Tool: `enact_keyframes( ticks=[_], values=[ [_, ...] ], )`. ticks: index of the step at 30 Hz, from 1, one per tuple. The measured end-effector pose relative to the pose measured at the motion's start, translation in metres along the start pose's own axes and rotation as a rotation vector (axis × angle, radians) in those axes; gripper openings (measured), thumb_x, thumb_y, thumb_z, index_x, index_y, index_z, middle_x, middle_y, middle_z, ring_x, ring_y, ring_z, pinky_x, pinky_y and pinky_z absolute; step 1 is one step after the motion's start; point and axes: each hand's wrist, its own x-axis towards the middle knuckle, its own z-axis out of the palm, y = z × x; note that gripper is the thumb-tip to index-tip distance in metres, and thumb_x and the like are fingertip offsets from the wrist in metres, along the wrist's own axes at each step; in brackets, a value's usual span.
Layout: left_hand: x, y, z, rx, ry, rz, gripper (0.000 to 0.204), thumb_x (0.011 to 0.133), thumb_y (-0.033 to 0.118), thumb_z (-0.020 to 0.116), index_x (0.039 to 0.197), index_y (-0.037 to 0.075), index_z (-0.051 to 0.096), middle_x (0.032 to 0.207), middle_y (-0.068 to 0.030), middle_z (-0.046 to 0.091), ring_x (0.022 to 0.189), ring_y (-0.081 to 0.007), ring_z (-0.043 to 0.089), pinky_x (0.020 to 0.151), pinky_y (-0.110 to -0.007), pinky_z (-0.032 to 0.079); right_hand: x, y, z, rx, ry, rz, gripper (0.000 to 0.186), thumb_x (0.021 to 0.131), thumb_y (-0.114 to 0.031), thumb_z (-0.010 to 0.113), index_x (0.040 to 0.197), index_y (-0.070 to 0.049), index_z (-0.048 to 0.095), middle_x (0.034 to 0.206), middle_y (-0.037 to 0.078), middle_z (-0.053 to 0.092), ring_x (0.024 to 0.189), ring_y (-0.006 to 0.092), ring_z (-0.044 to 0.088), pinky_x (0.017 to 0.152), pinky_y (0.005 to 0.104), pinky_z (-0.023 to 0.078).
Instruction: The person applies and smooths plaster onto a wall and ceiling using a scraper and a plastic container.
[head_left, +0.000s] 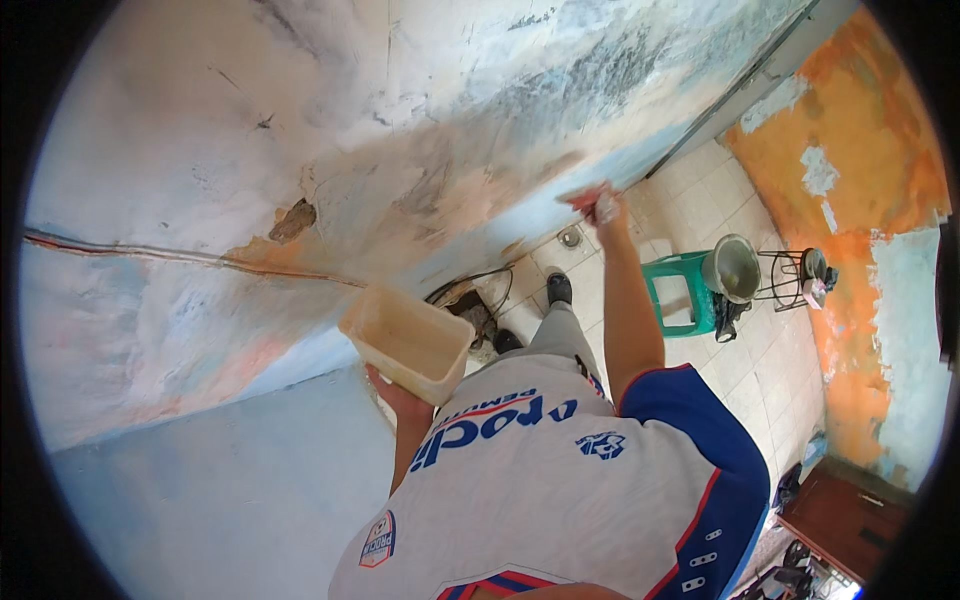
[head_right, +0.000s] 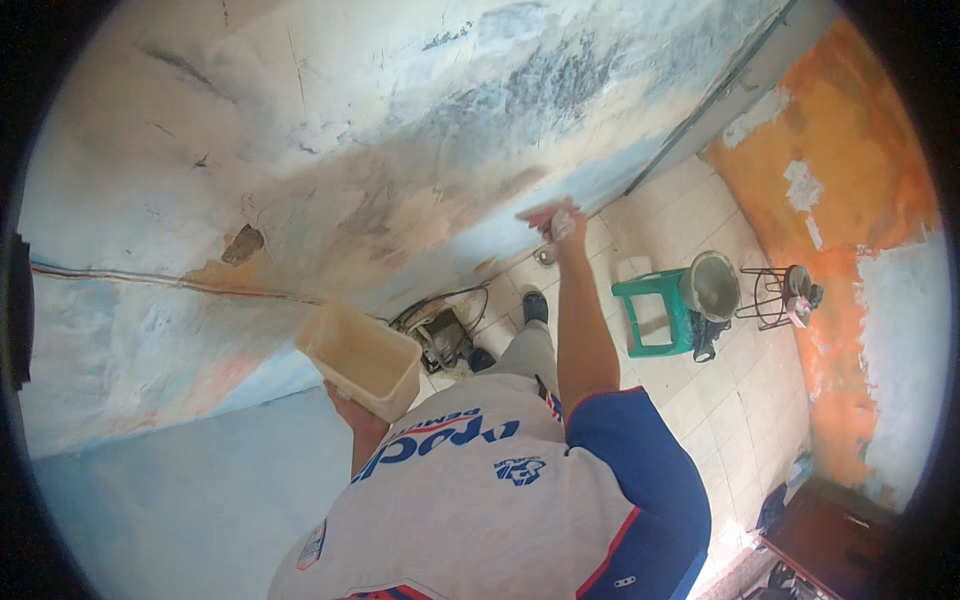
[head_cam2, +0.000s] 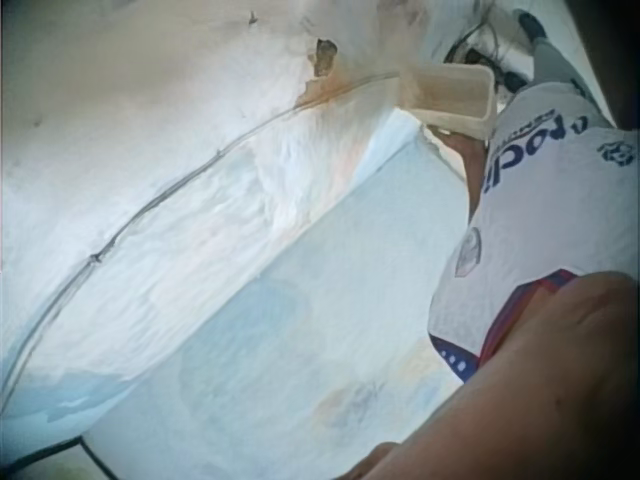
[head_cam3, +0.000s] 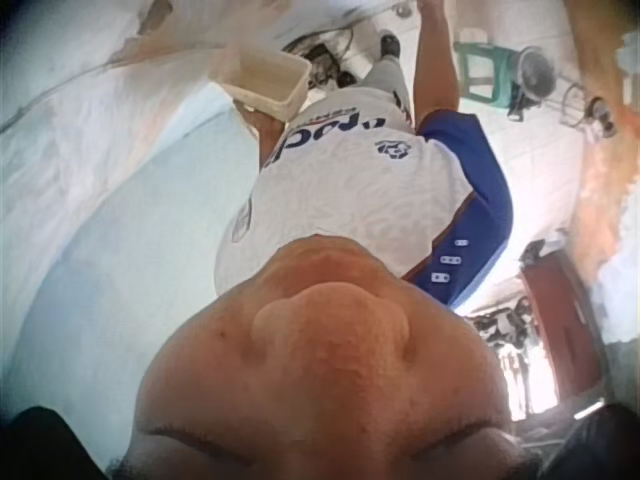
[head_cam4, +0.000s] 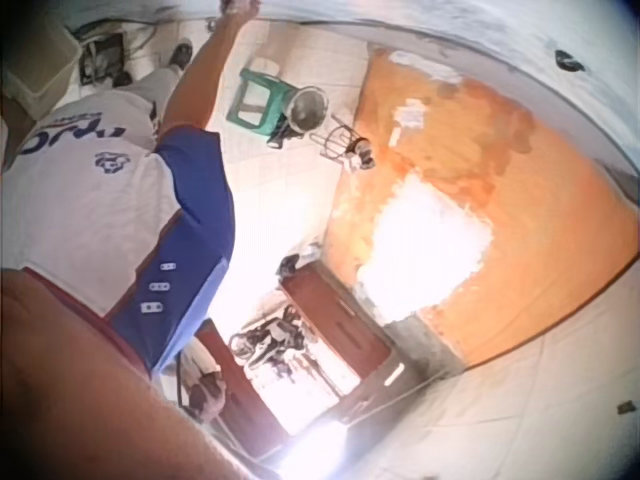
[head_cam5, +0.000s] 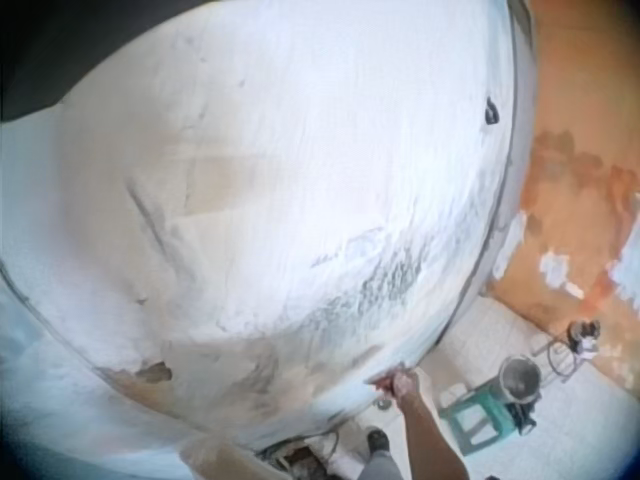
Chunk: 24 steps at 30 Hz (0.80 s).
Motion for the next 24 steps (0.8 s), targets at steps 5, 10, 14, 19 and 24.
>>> enact_keyframes(
  ticks=[5, 10, 14, 19, 24],
  values=[
    [-0.010, 0.005, -0.007, -0.004, -0.023, -0.027, 0.069, 0.097, 0.060, 0.033, 0.148, 0.014, 0.035, 0.149, -0.0080, 0.041, 0.135, -0.0302, 0.041, 0.113, -0.044, 0.033, 0.054, 0.004, 0.021, -0.001, 0.033, 0.007, 0.056, 0.103, -0.043, 0.034, 0.070, -0.006, 0.060, 0.060, 0.011, 0.061, 0.048, 0.0147, 0.049, 0.044, 0.0279, 0.038],
    [-0.009, 0.000, -0.021, 0.065, -0.047, -0.005, 0.068, 0.097, 0.060, 0.030, 0.148, 0.015, 0.034, 0.149, -0.0079, 0.040, 0.135, -0.0312, 0.040, 0.113, -0.045, 0.034, -0.008, -0.260, 0.099, 0.116, -0.184, -0.363, 0.032, 0.101, -0.021, 0.042, 0.083, -0.002, 0.061, 0.079, 0.014, 0.068, 0.065, 0.0218, 0.062, 0.059, 0.0364, 0.048],
    [-0.006, -0.008, 0.016, 0.013, -0.013, -0.088, 0.063, 0.098, 0.058, 0.032, 0.142, 0.014, 0.040, 0.140, -0.0072, 0.048, 0.127, -0.0284, 0.048, 0.106, -0.045, 0.041, -0.047, -0.355, 0.081, 0.150, -0.172, -0.529, 0.028, 0.098, -0.014, 0.040, 0.110, 0.002, 0.058, 0.100, 0.015, 0.067, 0.073, 0.0201, 0.061, 0.061, 0.0302, 0.046],
    [0.000, -0.013, 0.029, 0.018, -0.019, 0.008, 0.061, 0.099, 0.057, 0.032, 0.142, 0.014, 0.041, 0.138, -0.0073, 0.050, 0.125, -0.0285, 0.051, 0.105, -0.045, 0.044, -0.023, -0.227, 0.050, 0.271, 0.163, -0.186, 0.036, 0.100, -0.021, 0.037, 0.111, 0.005, 0.060, 0.089, 0.017, 0.069, 0.066, 0.0203, 0.061, 0.063, 0.0347, 0.049],
    [-0.006, -0.017, 0.026, 0.021, 0.012, -0.050, 0.062, 0.099, 0.056, 0.032, 0.143, 0.014, 0.039, 0.141, -0.0079, 0.048, 0.127, -0.0294, 0.049, 0.107, -0.045, 0.042, 0.020, 0.011, -0.008, 0.001, 0.094, 0.243, 0.068, 0.106, -0.043, 0.023, 0.063, -0.006, 0.059, 0.057, 0.010, 0.063, 0.044, 0.0115, 0.048, 0.039, 0.0244, 0.035]
  ],
)
